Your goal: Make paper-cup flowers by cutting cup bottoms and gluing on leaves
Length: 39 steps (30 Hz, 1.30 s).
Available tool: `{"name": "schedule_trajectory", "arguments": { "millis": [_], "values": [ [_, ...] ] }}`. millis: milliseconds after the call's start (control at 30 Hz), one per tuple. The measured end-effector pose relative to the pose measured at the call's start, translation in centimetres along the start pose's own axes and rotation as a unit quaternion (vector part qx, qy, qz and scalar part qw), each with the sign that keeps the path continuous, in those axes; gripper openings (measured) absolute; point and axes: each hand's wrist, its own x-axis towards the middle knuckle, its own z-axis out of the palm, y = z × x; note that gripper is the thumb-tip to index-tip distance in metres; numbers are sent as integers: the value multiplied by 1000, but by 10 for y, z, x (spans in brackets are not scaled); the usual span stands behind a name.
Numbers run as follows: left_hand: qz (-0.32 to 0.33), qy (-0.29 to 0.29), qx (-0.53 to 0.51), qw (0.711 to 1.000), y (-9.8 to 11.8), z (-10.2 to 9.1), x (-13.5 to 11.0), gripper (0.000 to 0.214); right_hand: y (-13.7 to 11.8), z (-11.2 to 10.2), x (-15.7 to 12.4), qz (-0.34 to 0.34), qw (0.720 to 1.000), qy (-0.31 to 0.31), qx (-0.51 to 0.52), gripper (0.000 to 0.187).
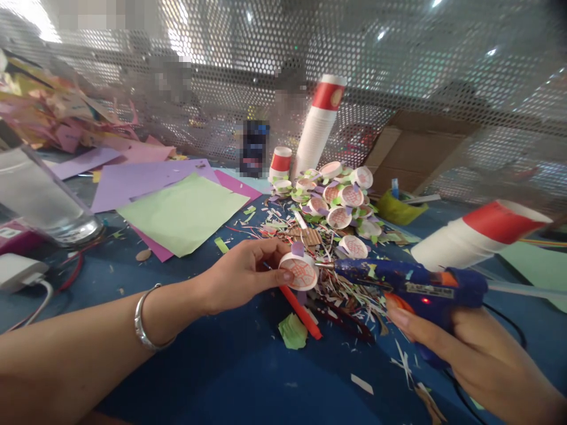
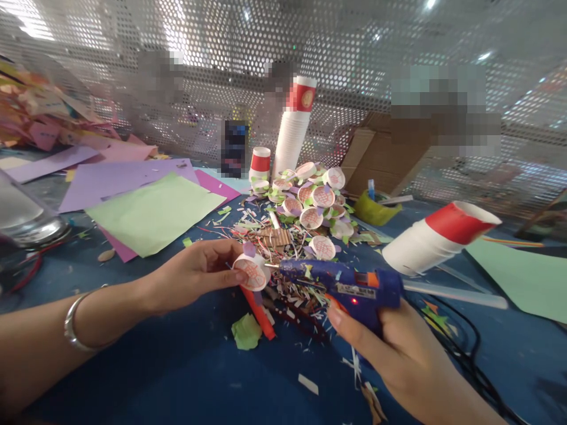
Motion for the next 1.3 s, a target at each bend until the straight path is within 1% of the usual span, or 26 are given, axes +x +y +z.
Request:
{"name": "schedule_trajectory", "arguments": {
  "millis": [67,133,200,333,467,600,733,767,933,1100,1200,1300],
  "values": [
    [8,2,17,1000,0,-1,0,26,4,-1,0,-26,1000,-9,-5,26],
    [13,2,27,1000,0,-1,0,26,6,-1,2,-38,999,-5,-13,27],
    [16,1,32,999,-1,-1,0,26,2,3,4,-39,999,20,-27,30],
    [20,3,48,999,-1,-2,-1,25,-13,16,10,-33,996,74,-45,36],
    [25,-1,58,998,-1,-2,0,25,-20,24,14,-36,994,87,-49,39],
    [30,1,78,996,1,-3,-1,26,-13,14,11,-40,996,70,-48,38],
    [32,1,95,995,3,-3,-1,25,-2,0,6,-66,997,9,-46,31],
    [33,0,97,995,3,-3,-2,24,-1,-2,6,-77,996,4,-51,29],
    [33,8,102,994,4,-3,-3,22,1,-4,6,-114,990,27,-82,25],
    [38,12,108,993,6,-4,-3,19,0,-4,6,-121,989,31,-82,25],
    [47,12,111,993,6,-3,-2,18,0,-4,7,-120,989,22,-81,26],
    [41,14,109,993,6,-3,-2,18,-1,-4,8,-124,989,3,-77,25]
  ]
}}
